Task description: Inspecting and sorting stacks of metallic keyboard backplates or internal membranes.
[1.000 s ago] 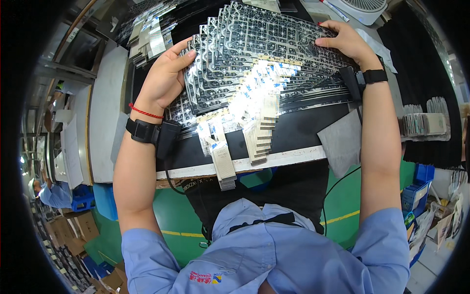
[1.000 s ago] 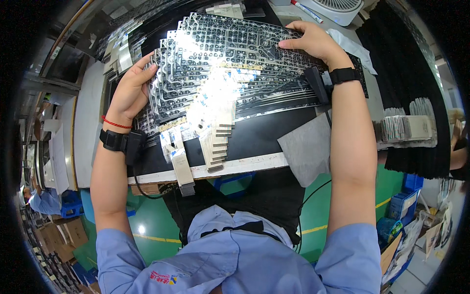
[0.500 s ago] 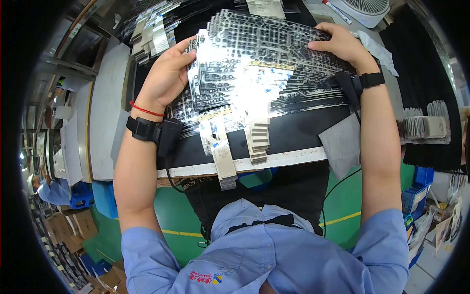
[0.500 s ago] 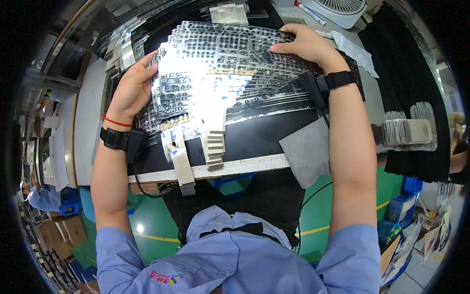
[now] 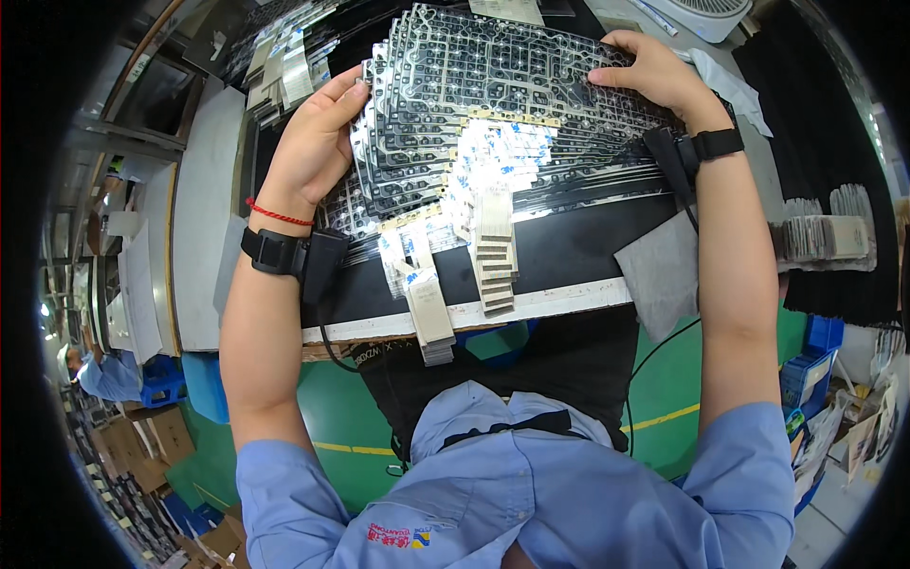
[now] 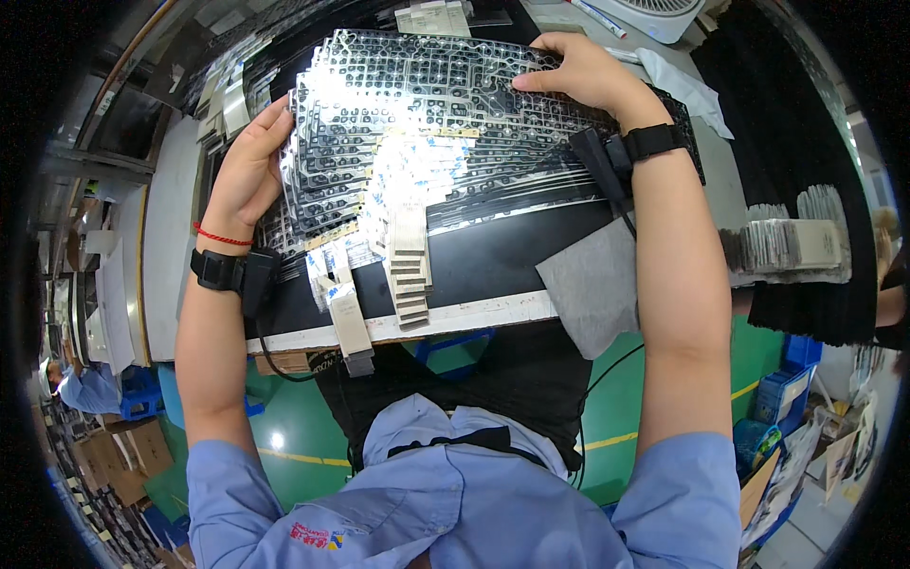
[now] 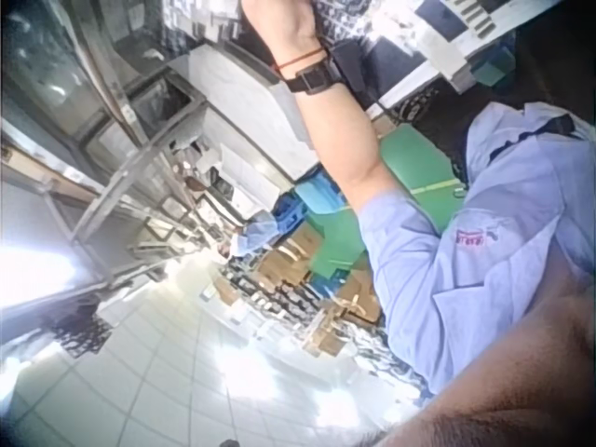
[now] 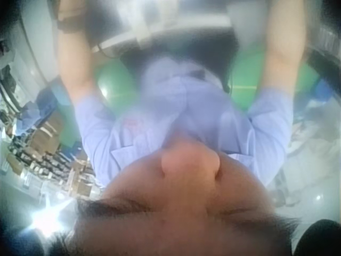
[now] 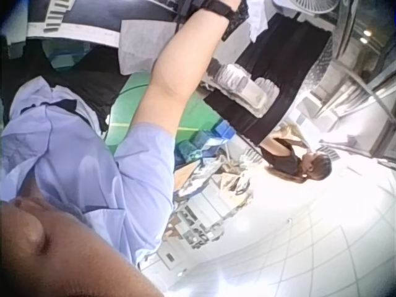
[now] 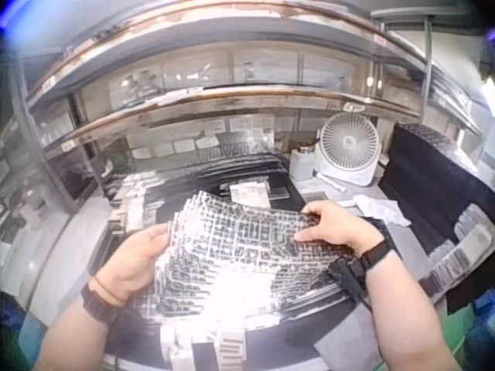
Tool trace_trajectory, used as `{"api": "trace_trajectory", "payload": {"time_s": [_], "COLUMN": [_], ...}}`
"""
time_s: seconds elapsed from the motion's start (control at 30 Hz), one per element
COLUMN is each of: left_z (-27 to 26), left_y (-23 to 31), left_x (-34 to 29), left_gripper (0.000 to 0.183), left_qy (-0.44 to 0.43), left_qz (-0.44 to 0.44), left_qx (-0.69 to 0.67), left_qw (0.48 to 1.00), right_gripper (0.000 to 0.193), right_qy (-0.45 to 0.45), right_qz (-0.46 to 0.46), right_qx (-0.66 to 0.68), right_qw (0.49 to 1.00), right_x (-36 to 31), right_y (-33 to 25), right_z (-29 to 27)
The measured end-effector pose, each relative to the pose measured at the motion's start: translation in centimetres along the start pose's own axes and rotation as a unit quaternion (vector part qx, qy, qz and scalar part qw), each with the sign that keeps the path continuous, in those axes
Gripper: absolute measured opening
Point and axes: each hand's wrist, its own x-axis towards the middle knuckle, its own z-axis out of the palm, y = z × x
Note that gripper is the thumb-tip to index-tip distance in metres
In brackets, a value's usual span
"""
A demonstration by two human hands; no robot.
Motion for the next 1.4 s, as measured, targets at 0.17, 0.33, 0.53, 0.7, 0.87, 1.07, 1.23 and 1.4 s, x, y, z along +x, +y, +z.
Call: {"api": "trace_trajectory", "payload": {"time_s": [0.17, 0.33, 0.53, 0.7, 0.87, 1.07, 1.23, 1.4], "left_z": [-0.2, -0.1, 0.5, 0.0, -0.3, 0.6, 0.5, 0.6], "left_y": [0.0, 0.0, 0.6, 0.3, -0.1, 0.1, 0.4, 0.1], "left_x": [0.0, -0.1, -0.5, -0.3, 0.0, -0.2, -0.5, -0.3], "left_gripper": [0.038, 0.038, 0.039, 0.039, 0.036, 0.036, 0.038, 0.035], "left_qy": [-0.015, 0.004, 0.002, -0.008, 0.019, 0.037, 0.026, 0.06], "left_qz": [0.001, 0.0, -0.002, -0.006, -0.002, 0.005, -0.004, 0.01], "left_qx": [-0.016, -0.006, -0.014, 0.002, 0.006, -0.024, 0.012, 0.02], "left_qw": [1.0, 1.0, 1.0, 1.0, 1.0, 0.999, 1.0, 0.998], "right_gripper": [0.036, 0.035, 0.035, 0.034, 0.035, 0.035, 0.046, 0.045], "right_qy": [0.004, -0.002, 0.001, 0.016, 0.021, 0.021, 0.037, 0.021], "right_qz": [0.001, -0.004, 0.0, -0.019, -0.005, -0.001, -0.011, 0.007], "right_qx": [0.023, 0.021, 0.014, 0.011, 0.023, 0.031, 0.041, 0.06], "right_qw": [1.0, 1.0, 1.0, 1.0, 0.999, 0.999, 0.998, 0.998], "right_x": [0.1, 0.0, 0.0, 0.1, 0.1, 0.1, 0.4, 0.3], "right_y": [0.7, 0.7, 1.0, 1.7, 2.0, 2.6, 3.3, 3.1], "right_z": [-0.2, -0.3, -0.6, -0.8, -1.1, -1.4, -1.4, -1.7]}}
